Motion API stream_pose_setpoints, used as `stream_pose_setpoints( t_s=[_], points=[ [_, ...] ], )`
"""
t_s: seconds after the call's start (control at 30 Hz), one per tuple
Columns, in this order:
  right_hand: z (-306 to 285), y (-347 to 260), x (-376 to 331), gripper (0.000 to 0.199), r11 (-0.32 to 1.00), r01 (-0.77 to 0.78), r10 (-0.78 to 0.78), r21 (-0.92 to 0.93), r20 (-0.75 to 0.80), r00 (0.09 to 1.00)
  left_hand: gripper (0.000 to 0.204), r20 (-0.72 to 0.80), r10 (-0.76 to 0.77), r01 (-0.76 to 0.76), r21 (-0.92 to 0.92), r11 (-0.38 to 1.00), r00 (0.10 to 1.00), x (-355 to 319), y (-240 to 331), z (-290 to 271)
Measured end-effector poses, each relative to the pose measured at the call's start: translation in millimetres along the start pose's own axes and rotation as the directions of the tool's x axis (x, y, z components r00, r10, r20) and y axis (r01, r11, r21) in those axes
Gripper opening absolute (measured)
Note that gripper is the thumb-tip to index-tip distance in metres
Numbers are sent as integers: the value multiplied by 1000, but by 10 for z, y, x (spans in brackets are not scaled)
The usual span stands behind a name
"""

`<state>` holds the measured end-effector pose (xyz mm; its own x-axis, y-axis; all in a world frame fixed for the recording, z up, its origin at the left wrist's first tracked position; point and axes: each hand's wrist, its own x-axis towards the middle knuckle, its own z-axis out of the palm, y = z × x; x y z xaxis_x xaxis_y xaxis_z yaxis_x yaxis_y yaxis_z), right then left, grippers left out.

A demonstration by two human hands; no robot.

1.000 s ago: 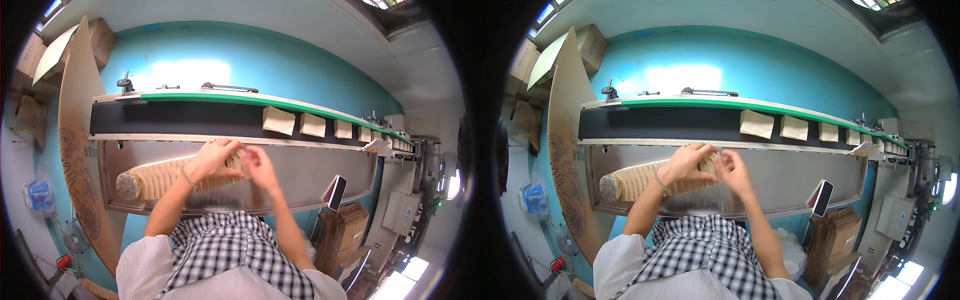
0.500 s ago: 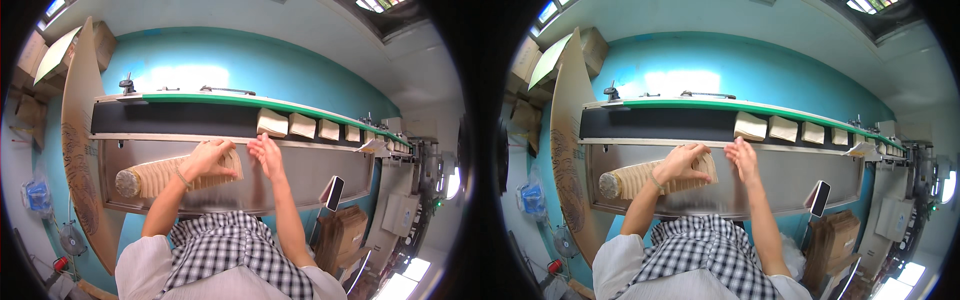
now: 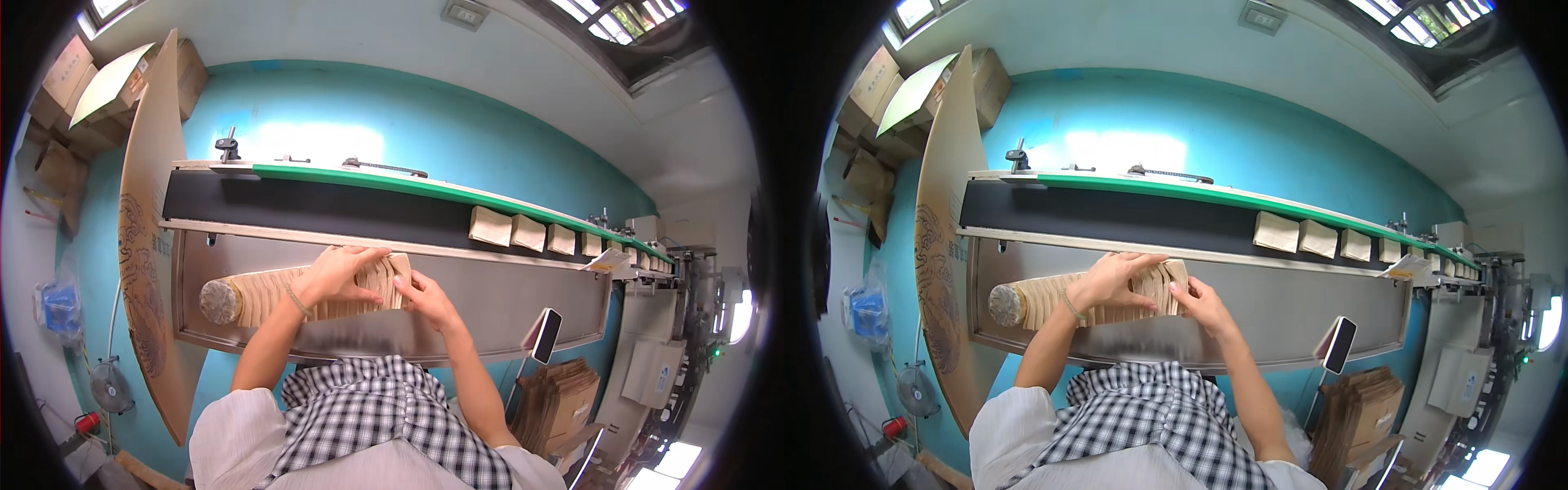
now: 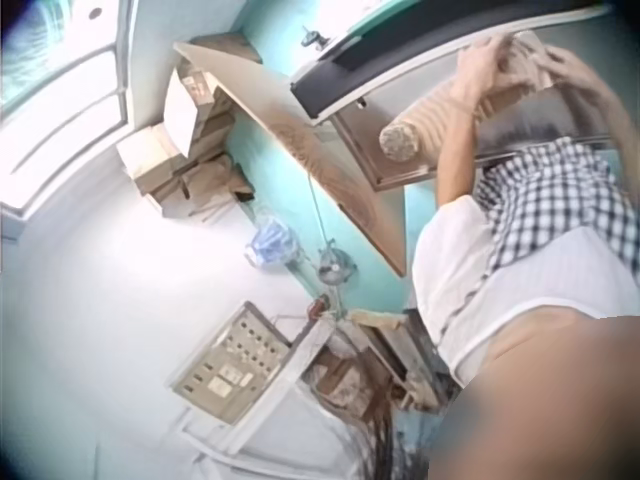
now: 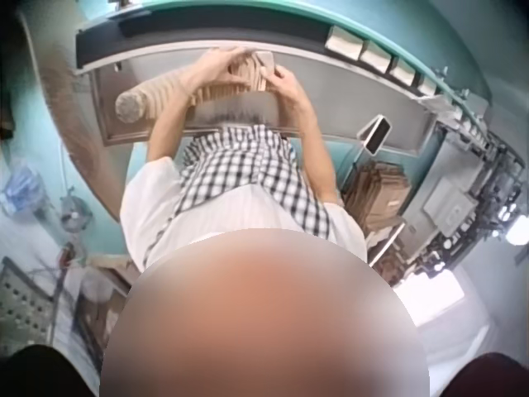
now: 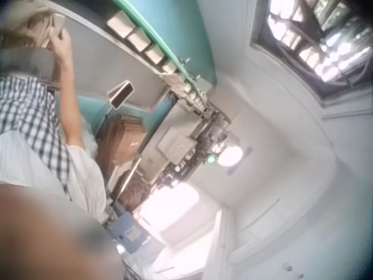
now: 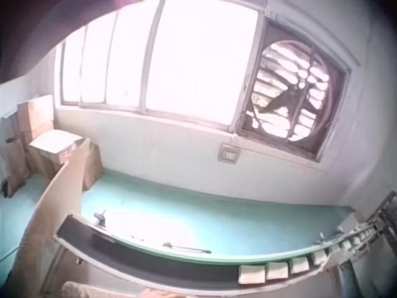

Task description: The recorder is gathering folded paper boxes from a conveyor belt and stacking them for packing.

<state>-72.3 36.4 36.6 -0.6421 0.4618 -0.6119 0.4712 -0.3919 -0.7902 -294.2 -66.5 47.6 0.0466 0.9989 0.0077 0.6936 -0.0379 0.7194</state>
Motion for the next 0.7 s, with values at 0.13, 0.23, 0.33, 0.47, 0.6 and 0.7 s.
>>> stream_pose_setpoints(
  t_s=[0.13, 0.23, 0.33, 0.47, 0.6, 0.7],
  points=[
    [-32, 47, 38, 42, 993, -69, 69, 100, 4, 998, 75, 51, -72, 73, -28, 997, 996, 33, 33, -69],
    [-280, 199, 192, 42, 1000, -21, 23, 23, -89, 996, 71, 70, -113, 115, -28, 993, 991, 40, 20, -65],
    [-350, 148, 351, 36, 896, 201, -98, 396, -267, 959, 72, 45, -95, 97, -38, 995, 994, 20, 48, -72],
    [-119, 333, 385, 37, 954, 275, -247, 120, -208, 946, 75, 26, -83, 83, -24, 996, 996, 37, 25, -56],
    [476, 218, 162, 41, 854, 259, -389, -452, -224, 893, 77, -15, -44, 45, 40, 998, 999, -76, 28, -121],
    [301, 303, 199, 39, 971, 169, -143, 170, -153, 978, 82, 38, -75, 75, 1, 997, 996, -80, -13, -122]
  ],
)
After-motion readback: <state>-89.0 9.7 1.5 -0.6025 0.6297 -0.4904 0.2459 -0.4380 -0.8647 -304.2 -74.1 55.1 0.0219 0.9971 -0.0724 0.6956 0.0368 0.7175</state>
